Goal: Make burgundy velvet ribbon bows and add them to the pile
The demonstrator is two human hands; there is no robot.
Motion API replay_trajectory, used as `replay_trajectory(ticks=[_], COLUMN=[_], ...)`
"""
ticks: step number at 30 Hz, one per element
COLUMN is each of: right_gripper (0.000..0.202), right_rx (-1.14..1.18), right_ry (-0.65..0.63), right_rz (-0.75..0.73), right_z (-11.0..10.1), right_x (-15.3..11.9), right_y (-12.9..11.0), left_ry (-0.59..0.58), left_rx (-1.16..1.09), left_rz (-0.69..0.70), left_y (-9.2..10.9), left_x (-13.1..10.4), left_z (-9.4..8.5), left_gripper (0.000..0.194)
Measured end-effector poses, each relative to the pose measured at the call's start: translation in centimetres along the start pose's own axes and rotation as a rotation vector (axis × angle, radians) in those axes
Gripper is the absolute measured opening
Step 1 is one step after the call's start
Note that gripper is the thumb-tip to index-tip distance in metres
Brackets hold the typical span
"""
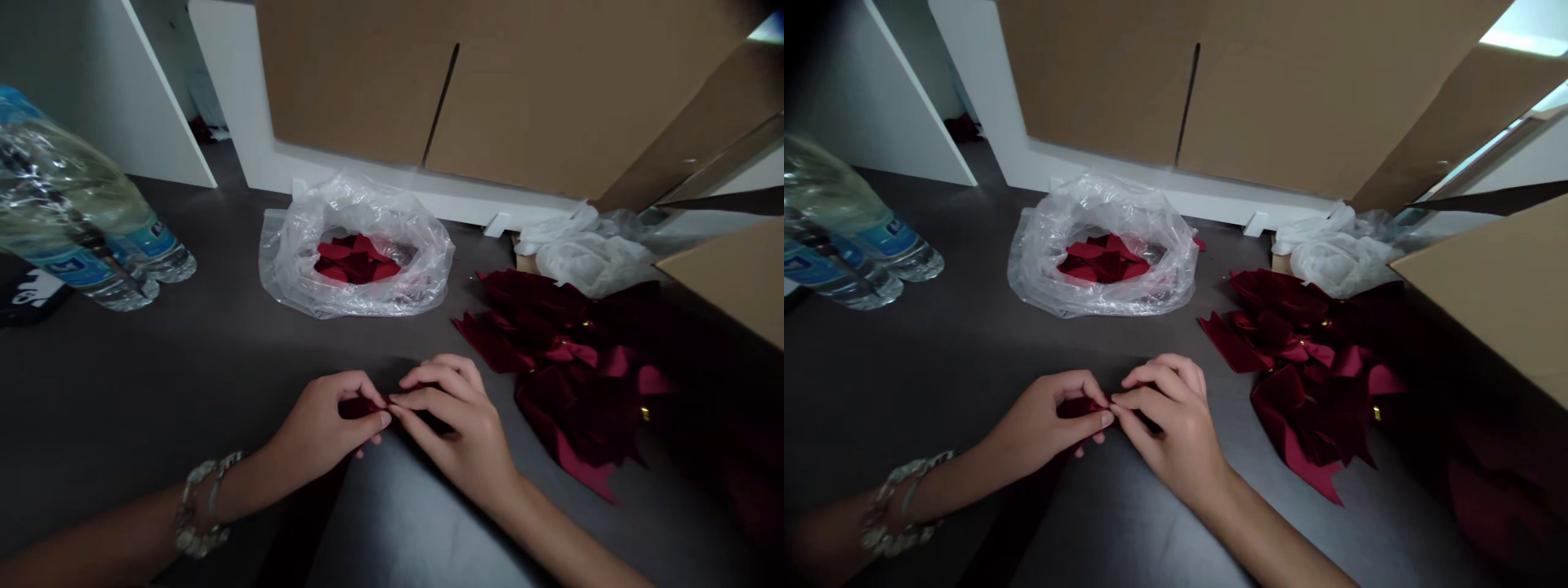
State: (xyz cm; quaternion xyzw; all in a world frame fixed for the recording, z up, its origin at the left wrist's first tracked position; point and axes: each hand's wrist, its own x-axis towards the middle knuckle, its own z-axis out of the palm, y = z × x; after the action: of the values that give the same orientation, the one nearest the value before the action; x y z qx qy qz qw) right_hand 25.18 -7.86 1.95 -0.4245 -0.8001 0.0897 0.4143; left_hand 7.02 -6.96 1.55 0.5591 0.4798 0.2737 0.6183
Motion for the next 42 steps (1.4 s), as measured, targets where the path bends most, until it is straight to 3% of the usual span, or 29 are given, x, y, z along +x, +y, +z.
replay_trajectory(ticks=[8,16,23,26,29,34,42], right_gripper=[0.008,0.017,0.021,0.019,0.01,0.017,0.011], right_rx=[-0.049,-0.262,-0.247,-0.215,-0.128,0.006,0.063], right_ry=[-0.022,-0.036,-0.129,-0.168,-0.147,-0.043,0.011], right_rz=[-0.172,-0.474,-0.587,-0.543,-0.36,-0.077,-0.014], right_z=[-0.2,-0.7,-1.6,-1.5,-0.8,0.2,0.3], right_x=[0.0,-0.5,0.4,0.3,0.1,0.0,-0.1], right_y=[0.4,1.3,1.3,1.6,1.5,1.1,1.1], left_ry=[0.009,0.034,-0.047,-0.081,-0.062,-0.021,-0.076], left_rx=[-0.222,-0.304,-0.353,-0.352,-0.263,-0.126,0.006], left_rz=[-0.127,-0.171,-0.2,-0.158,-0.061,0.031,0.054], left_y=[0.1,0.4,0.3,0.2,0.1,0.1,0.2], left_x=[0.7,0.7,0.7,0.7,0.6,0.2,0.1], left_z=[-0.4,-0.5,-0.8,-1.0,-0.8,-0.2,-0.2], left_gripper=[0.027,0.026,0.022,0.02,0.023,0.023,0.01])
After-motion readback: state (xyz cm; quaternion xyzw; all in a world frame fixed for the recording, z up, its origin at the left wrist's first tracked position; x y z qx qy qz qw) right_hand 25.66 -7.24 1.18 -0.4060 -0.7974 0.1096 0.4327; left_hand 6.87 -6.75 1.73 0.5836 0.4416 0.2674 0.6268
